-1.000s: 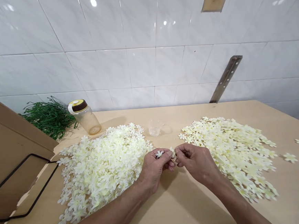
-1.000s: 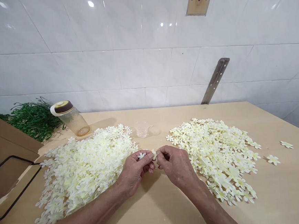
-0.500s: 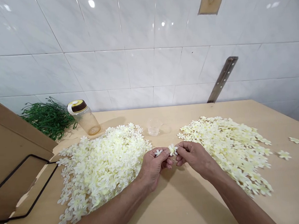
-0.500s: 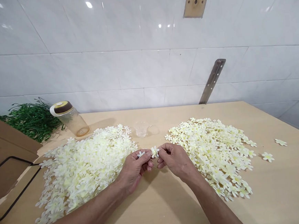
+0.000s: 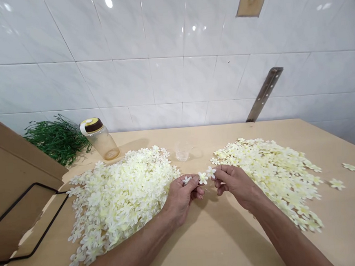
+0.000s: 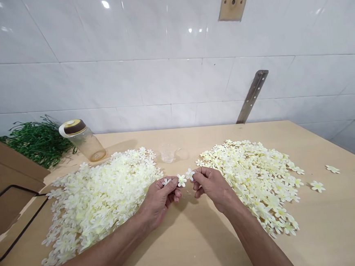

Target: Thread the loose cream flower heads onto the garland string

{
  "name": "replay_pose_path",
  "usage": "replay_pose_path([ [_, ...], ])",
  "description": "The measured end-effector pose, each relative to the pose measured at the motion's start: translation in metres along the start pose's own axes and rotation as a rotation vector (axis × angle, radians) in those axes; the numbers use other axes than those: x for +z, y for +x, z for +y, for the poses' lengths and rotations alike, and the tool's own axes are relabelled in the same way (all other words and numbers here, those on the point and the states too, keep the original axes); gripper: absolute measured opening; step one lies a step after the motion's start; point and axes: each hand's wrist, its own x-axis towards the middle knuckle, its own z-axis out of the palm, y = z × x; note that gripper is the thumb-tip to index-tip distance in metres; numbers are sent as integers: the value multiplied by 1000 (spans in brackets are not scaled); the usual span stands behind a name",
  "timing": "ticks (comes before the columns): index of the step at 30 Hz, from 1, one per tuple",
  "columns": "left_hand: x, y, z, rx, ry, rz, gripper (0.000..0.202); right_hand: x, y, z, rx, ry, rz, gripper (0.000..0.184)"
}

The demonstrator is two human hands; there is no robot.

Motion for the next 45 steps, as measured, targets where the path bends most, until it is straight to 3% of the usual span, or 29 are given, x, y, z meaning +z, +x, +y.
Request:
replay_pose_path([
  [4,0,1,4,24,-7,24,34,0,3,7,-127,-371,240,19],
  [6,0,2,7,45,-7,38,35,2,2,10,-210,-482,226,21],
  [9,0,2,10,68,17,55,36,7,-1,11,-231,-361,39,30],
  [12,0,1,9,79,84,44,37,9,-4,7,-195,-180,-18,42],
  [16,1,0,5,107,201,25,37,9,-6,2,-129,-79,-158,44],
  [18,2,-2,5,113,290,48,37,10,-6,1,-124,-54,-177,43],
  [21,3,-5,9,167,436,113,34,9,-4,2,-115,-10,-95,42],
  [24,3,-10,18,345,555,190,25,5,-2,3,-87,37,-25,42],
  [28,-1,-11,31,724,748,287,16,0,-1,1,-79,75,5,43],
  [31,-6,-6,37,990,981,281,26,-1,-2,0,-84,95,33,41],
  [34,-7,-6,39,1091,1072,234,24,0,-2,-1,-93,121,35,39],
  [37,-2,-12,33,941,1003,141,20,2,-4,-2,-105,133,-5,39],
  [39,3,-17,26,665,903,76,25,2,-5,-2,-112,122,-48,39],
  [42,10,-19,12,245,585,-54,35,3,-6,-2,-116,65,-129,39],
  [45,13,-16,3,142,348,-43,32,4,-6,0,-109,5,-163,37],
])
